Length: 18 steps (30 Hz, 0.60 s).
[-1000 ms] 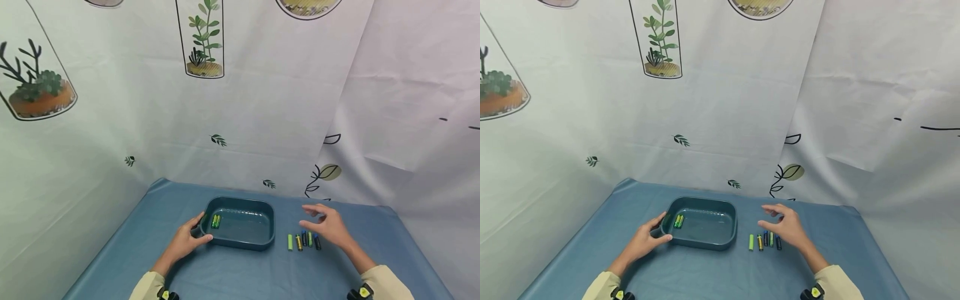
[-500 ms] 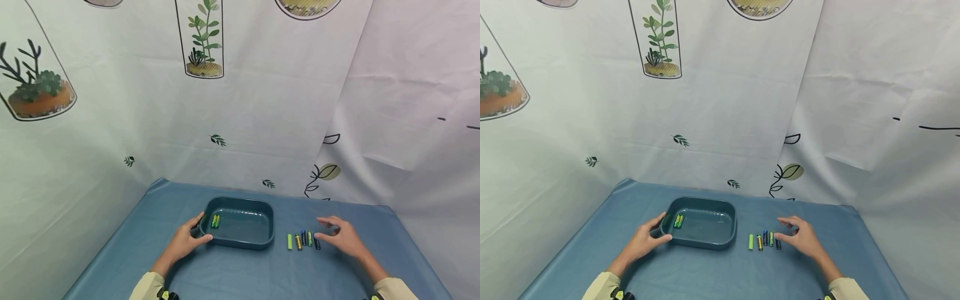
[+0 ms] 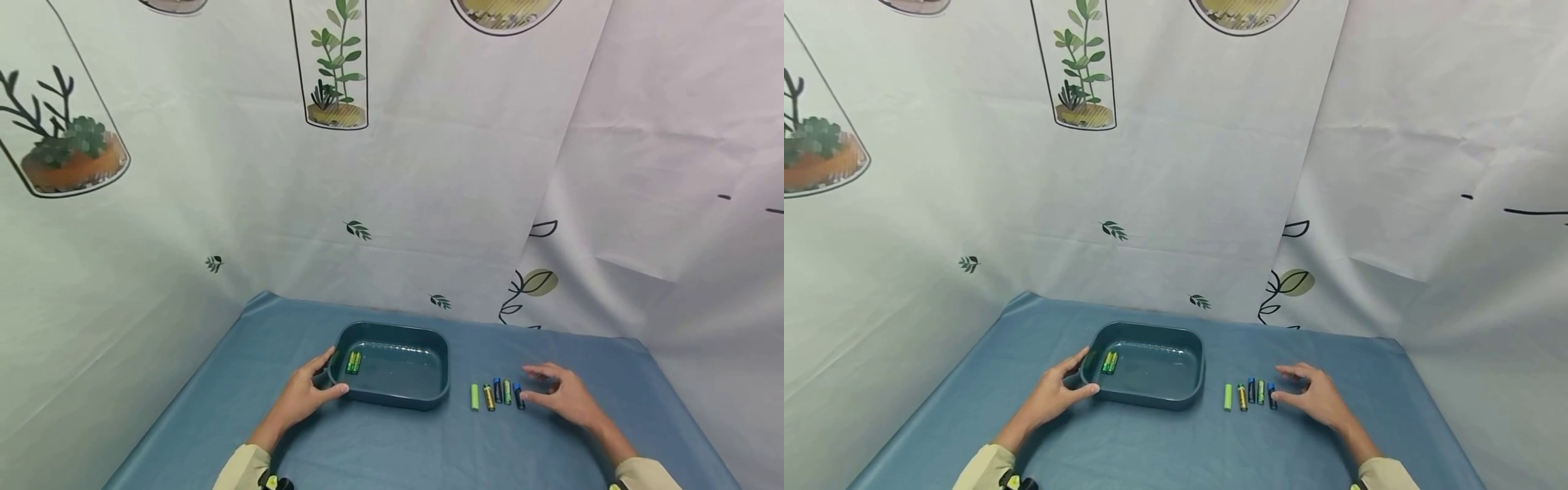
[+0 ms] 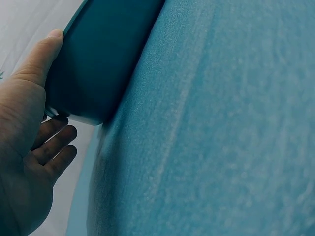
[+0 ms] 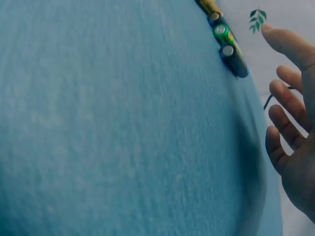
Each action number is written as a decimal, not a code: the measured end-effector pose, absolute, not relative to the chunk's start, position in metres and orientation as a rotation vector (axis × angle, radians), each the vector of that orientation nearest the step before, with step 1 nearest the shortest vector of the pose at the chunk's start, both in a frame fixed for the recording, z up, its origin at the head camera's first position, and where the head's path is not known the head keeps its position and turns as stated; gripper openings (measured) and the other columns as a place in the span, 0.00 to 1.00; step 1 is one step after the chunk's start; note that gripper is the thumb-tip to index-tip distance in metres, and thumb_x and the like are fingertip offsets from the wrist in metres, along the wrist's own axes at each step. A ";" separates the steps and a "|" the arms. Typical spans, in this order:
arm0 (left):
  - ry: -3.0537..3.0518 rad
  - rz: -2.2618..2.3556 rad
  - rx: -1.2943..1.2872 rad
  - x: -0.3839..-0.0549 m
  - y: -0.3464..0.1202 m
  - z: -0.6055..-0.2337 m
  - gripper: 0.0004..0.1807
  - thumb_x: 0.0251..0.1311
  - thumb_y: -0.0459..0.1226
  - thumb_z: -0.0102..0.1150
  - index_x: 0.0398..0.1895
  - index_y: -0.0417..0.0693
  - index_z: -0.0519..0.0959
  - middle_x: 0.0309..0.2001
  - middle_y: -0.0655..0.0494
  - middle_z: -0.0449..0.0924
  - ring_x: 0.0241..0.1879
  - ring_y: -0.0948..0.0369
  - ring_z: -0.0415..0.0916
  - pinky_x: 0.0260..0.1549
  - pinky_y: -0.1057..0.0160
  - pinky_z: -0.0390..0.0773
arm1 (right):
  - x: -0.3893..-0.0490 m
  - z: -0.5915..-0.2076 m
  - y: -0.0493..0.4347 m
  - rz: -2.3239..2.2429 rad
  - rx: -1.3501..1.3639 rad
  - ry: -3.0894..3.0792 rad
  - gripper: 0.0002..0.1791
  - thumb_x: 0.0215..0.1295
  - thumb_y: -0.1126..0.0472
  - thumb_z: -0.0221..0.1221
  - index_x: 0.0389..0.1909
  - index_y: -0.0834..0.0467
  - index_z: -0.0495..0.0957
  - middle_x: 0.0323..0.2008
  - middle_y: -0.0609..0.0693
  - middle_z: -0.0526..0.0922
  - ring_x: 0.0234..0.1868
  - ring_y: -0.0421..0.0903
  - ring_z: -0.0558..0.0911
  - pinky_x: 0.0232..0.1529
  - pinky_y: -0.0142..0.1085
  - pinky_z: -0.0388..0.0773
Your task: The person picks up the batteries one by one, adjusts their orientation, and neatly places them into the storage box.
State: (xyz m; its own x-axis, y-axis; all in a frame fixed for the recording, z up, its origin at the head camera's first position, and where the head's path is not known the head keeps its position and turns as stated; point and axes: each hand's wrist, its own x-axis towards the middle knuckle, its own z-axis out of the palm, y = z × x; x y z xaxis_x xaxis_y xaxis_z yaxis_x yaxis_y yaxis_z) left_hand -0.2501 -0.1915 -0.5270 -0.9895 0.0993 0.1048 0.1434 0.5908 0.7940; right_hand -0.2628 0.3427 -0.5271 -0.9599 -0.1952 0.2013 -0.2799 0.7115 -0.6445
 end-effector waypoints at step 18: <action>-2.757 -1.424 -0.208 -0.251 -0.192 -0.528 0.49 0.56 0.49 0.77 0.79 0.50 0.64 0.76 0.41 0.63 0.69 0.38 0.68 0.59 0.39 0.75 | -0.269 -0.537 0.350 1.086 0.434 -2.916 0.32 0.56 0.42 0.74 0.59 0.54 0.84 0.47 0.43 0.83 0.44 0.37 0.78 0.43 0.35 0.77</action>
